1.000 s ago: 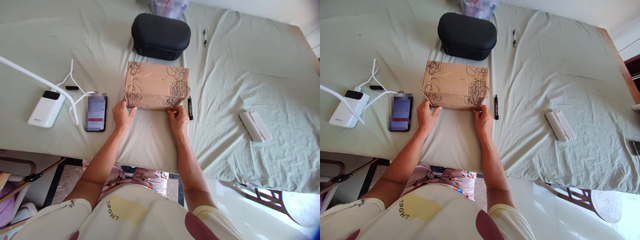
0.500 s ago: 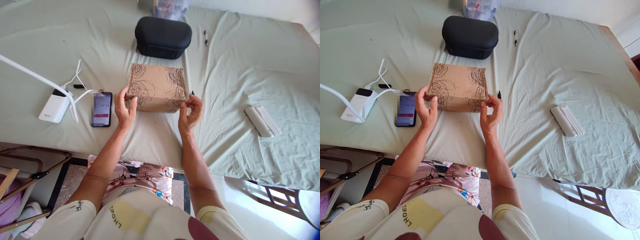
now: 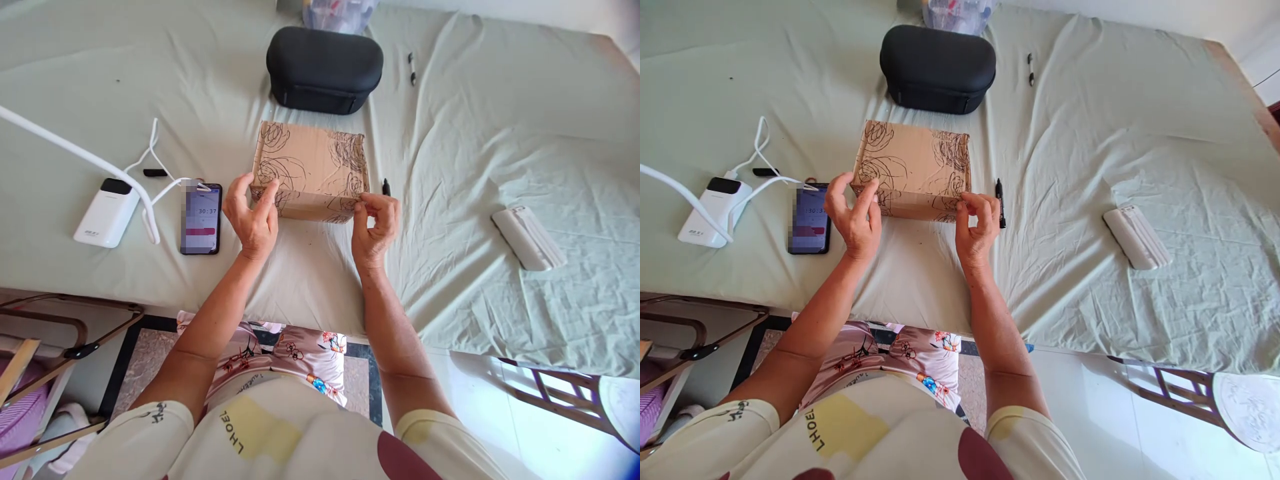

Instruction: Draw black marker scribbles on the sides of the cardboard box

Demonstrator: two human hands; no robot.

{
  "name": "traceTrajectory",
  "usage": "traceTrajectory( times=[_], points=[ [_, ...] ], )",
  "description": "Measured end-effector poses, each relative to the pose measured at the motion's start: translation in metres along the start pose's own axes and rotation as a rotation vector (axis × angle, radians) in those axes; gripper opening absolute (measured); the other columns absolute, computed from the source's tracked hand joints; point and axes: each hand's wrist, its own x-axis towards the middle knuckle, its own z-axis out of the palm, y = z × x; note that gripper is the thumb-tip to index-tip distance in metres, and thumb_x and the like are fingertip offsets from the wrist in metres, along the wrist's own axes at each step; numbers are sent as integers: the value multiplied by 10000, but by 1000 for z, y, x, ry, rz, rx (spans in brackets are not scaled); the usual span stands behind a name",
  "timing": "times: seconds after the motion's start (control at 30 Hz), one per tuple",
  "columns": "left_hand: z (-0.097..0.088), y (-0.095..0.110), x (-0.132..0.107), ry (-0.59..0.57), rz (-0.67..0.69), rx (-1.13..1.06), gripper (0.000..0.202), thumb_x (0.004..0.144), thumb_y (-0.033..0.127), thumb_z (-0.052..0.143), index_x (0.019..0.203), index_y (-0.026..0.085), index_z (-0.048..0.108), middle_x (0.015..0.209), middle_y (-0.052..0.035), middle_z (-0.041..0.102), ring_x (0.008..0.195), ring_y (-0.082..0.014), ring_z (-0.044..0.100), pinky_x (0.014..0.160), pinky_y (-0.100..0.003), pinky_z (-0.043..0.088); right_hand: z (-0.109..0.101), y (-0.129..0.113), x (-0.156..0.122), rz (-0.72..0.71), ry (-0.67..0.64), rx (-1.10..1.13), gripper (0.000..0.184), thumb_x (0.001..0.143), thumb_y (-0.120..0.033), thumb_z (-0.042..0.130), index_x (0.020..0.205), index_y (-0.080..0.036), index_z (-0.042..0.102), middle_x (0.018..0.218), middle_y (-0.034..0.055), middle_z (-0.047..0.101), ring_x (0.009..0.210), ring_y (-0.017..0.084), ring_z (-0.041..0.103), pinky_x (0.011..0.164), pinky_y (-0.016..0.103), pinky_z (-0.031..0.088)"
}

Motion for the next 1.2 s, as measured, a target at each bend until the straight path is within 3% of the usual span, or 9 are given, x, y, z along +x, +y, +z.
traceTrajectory(
  times=[0.2,0.4,0.53,0.67,0.8,0.93,1.07,1.2],
  points=[
    [-3,12,1,-185,-66,13,390,1016,308,534,1333,299,762,1525,-134,613,1556,-367,447,1315,-607,209,0,-3,-3,23,-35,-19,145,1018,-321,605,1077,-240,710,951,17,635,828,131,630,701,294,580],
    [-5,22,-1,-248,-37,8,376,996,348,579,1322,309,761,1560,-129,611,1617,-388,356,1314,-641,201,1,-4,-5,60,-48,-41,181,1026,-363,596,1086,-239,714,955,21,640,812,130,634,697,298,581],
    [-7,23,-1,-272,-44,-67,354,1011,413,588,1310,317,751,1554,-117,612,1622,-375,357,1331,-637,192,-4,-2,-2,82,-65,-167,245,1028,-406,561,1139,-260,722,1098,80,664,1035,220,683,887,447,619],
    [-6,30,-2,-338,-26,-145,355,1027,421,558,1336,329,709,1559,-83,607,1654,-366,309,1347,-672,133,-1,-19,-3,27,-155,-327,355,1014,-434,562,1314,-300,698,1454,111,601,1410,342,564,1206,692,423],
    [-2,37,-7,-371,25,-154,394,1037,381,509,1404,389,651,1591,-39,592,1634,-331,367,1366,-665,96,16,-49,-11,-25,-386,-368,441,1004,-416,575,1434,-342,644,1582,69,568,1579,342,417,1327,679,255],
    [-1,37,-7,-418,-44,-200,371,1038,412,533,1389,431,653,1597,-20,576,1621,-341,394,1372,-661,121,22,-57,-15,-15,-495,-362,494,1014,-409,547,1504,-352,583,1636,57,532,1620,325,363,1348,661,225],
    [-2,33,-3,-402,-18,-172,394,1022,352,548,1396,408,660,1585,-29,597,1618,-345,398,1361,-686,120,13,-39,-12,-15,-428,-325,462,1014,-411,546,1466,-337,610,1636,69,511,1622,348,349,1321,698,245],
    [-2,31,0,-402,8,-146,389,1027,322,519,1381,329,679,1574,-61,623,1610,-334,409,1360,-650,118,1,-12,-6,8,-252,-270,352,1031,-385,518,1332,-314,686,1516,96,556,1517,350,470,1265,720,334]
  ],
)
